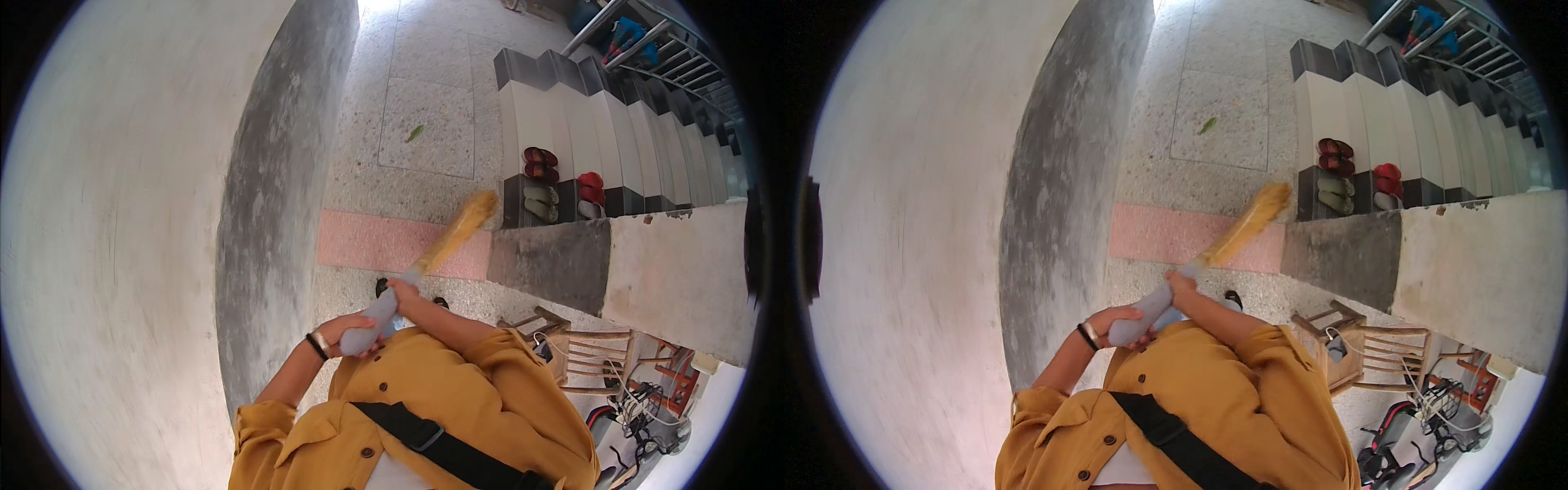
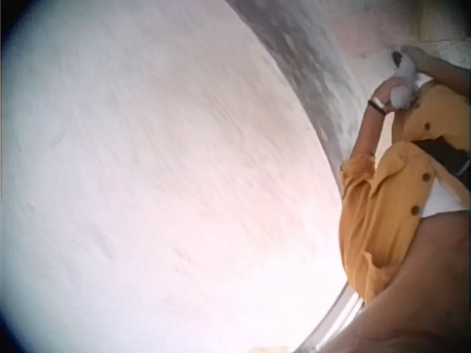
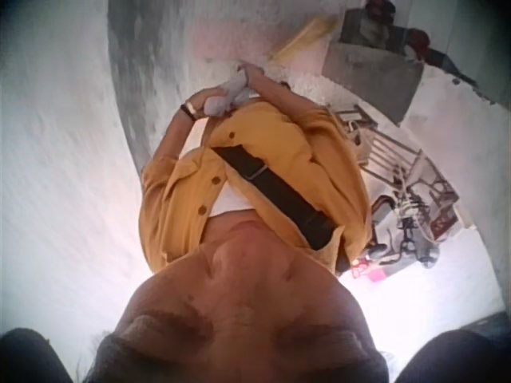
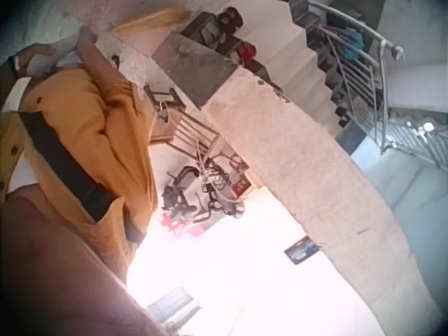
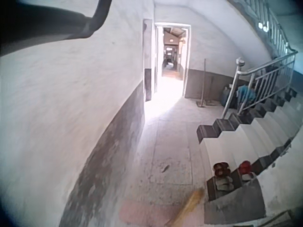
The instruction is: The person sweeps the floor with a broom in a tiled hallway and a bedroom. They move a wooden chair to sweep underneath it and later open a wardrobe to retrieve a remote control before continuing to sweep.
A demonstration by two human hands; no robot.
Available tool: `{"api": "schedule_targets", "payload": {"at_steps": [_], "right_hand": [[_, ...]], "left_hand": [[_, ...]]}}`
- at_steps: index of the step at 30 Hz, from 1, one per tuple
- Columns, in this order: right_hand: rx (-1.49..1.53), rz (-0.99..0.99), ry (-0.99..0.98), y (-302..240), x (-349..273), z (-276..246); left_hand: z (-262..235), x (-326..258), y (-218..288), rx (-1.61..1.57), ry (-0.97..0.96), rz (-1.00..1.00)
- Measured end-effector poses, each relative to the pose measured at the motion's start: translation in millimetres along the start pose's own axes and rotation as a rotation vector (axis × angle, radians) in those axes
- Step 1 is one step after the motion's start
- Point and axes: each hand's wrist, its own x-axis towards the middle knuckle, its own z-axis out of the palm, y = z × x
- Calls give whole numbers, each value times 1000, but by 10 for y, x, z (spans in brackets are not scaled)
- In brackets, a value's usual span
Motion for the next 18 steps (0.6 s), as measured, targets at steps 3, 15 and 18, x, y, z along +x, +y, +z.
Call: {"api": "schedule_targets", "payload": {"at_steps": [3,15,18], "right_hand": [[59,69,-69,67,-149,427],[179,-198,-581,-1607,313,527],[251,-176,-614,-1978,404,268]], "left_hand": [[4,-332,187,84,102,27],[513,901,915,489,200,445],[797,1056,1129,348,146,332]]}}
